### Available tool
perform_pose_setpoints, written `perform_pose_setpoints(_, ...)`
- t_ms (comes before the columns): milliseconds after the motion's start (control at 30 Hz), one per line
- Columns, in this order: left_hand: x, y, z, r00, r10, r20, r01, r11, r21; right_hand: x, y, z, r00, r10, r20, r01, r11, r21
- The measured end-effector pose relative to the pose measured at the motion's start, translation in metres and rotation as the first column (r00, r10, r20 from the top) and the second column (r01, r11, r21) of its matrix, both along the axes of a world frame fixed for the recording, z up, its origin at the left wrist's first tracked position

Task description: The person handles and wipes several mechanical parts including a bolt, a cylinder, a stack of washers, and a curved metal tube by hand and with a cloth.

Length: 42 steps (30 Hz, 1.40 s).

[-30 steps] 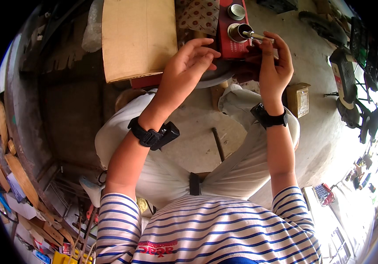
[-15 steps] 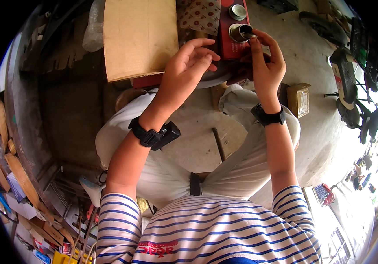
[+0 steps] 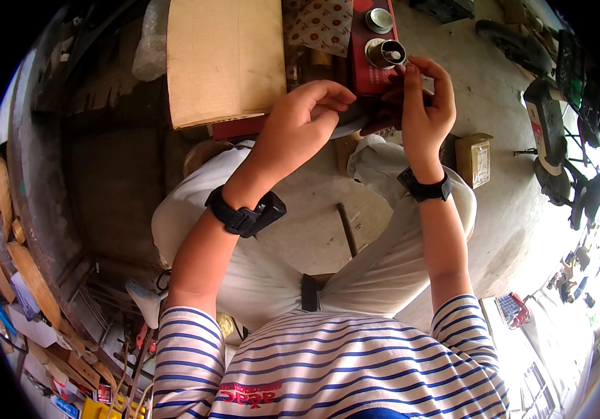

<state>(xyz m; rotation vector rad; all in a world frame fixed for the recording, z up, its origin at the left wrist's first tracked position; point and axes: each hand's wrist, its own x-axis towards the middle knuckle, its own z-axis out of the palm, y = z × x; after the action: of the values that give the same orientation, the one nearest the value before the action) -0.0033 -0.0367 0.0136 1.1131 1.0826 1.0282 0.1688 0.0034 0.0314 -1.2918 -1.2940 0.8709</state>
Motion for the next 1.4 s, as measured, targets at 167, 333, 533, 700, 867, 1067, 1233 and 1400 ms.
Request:
perform_pose_setpoints(167, 0.000, 0.001, -0.004, 0.856, 0.057, -0.513, 0.155, 0.920, 0.361, 0.000, -0.005, 0.001, 0.999, 0.032, -0.028, -0.030, 0.998, 0.047)
perform_pose_setpoints(333, 0.008, -0.001, -0.015, 0.639, 0.277, -0.718, 0.257, 0.803, 0.538, 0.002, -0.014, -0.002, 0.995, 0.099, -0.004, -0.098, 0.989, 0.106)
perform_pose_setpoints(533, 0.013, -0.007, -0.025, 0.387, 0.339, -0.857, 0.349, 0.807, 0.476, -0.001, -0.017, -0.008, 0.966, 0.197, 0.165, -0.220, 0.966, 0.138)
perform_pose_setpoints(700, 0.014, -0.005, -0.019, 0.367, 0.338, -0.867, 0.343, 0.817, 0.464, -0.003, -0.015, -0.006, 0.930, 0.207, 0.303, -0.277, 0.938, 0.210)
perform_pose_setpoints(867, 0.017, -0.006, -0.009, 0.246, 0.397, -0.884, 0.287, 0.842, 0.458, -0.006, -0.018, -0.001, 0.943, 0.231, 0.241, -0.276, 0.946, 0.170)
perform_pose_setpoints(1067, 0.017, -0.007, -0.012, 0.139, 0.377, -0.916, 0.251, 0.881, 0.401, -0.006, -0.018, 0.000, 0.939, 0.255, 0.230, -0.289, 0.949, 0.125)
perform_pose_setpoints(1233, 0.014, -0.005, -0.008, 0.295, 0.333, -0.895, 0.280, 0.866, 0.415, -0.005, -0.019, -0.002, 0.938, 0.252, 0.238, -0.288, 0.949, 0.129)
perform_pose_setpoints(1400, 0.012, -0.006, -0.021, 0.389, 0.299, -0.871, 0.334, 0.835, 0.436, -0.008, -0.018, -0.001, 0.930, 0.232, 0.285, -0.288, 0.942, 0.173)
